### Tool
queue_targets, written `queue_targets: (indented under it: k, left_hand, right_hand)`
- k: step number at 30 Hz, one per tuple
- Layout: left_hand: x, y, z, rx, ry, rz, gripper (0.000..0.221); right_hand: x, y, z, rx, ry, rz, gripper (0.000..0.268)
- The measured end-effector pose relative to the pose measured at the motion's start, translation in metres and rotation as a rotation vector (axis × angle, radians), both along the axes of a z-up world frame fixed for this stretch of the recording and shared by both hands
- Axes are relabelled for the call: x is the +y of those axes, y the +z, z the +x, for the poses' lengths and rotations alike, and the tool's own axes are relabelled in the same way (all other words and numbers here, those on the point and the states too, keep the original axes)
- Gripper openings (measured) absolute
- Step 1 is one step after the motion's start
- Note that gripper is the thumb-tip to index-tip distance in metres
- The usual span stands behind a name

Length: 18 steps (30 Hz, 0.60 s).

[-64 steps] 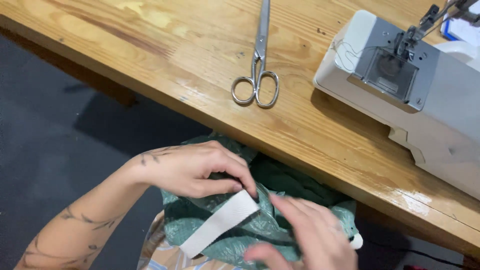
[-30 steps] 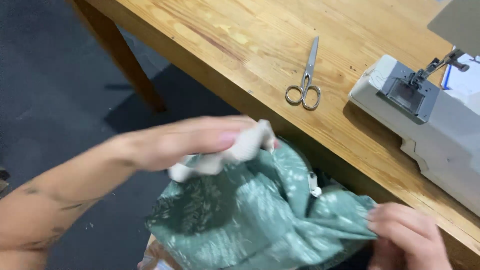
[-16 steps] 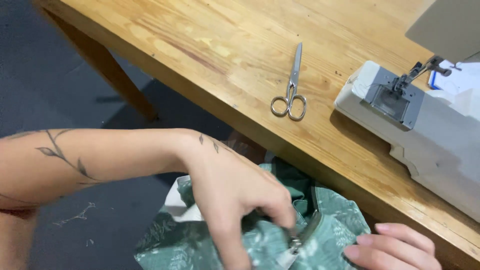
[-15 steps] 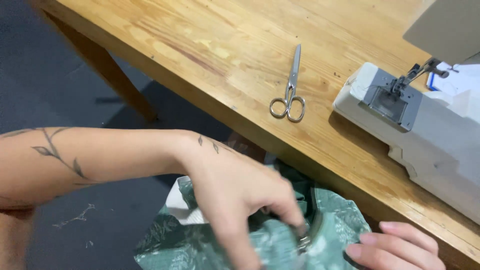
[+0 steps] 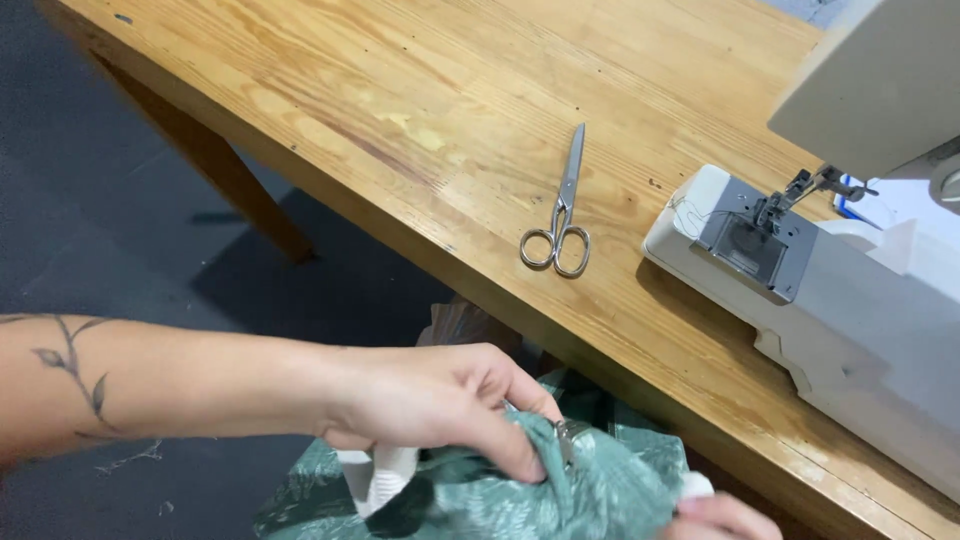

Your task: Inspecting a sewn fabric bag for quality, trimming loose threads with scissors, and checking the integrity of seams and handles.

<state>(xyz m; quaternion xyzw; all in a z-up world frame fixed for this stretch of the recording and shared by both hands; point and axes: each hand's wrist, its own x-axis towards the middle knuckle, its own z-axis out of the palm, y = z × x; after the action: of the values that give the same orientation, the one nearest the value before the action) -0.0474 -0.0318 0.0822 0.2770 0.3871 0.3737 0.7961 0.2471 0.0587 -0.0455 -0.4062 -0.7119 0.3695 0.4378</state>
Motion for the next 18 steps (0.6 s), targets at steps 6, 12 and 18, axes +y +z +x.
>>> queue_targets:
  k: [6,12,18]
  left_hand:
    - [0.001,0.008,-0.013,0.296,-0.152,-0.045,0.105]
    - [0.004,-0.007,-0.015,0.171,-0.29,0.208,0.022]
    - [0.009,-0.016,0.002,-0.011,-0.005,0.05,0.032]
  right_hand:
    - [0.001,-0.008,-0.002,-0.044,0.059,0.113,0.03]
    - [0.004,-0.012,-0.003,-0.095,0.13,0.218,0.028]
    - [0.014,-0.004,-0.002,-0.131,0.171,0.356,0.029]
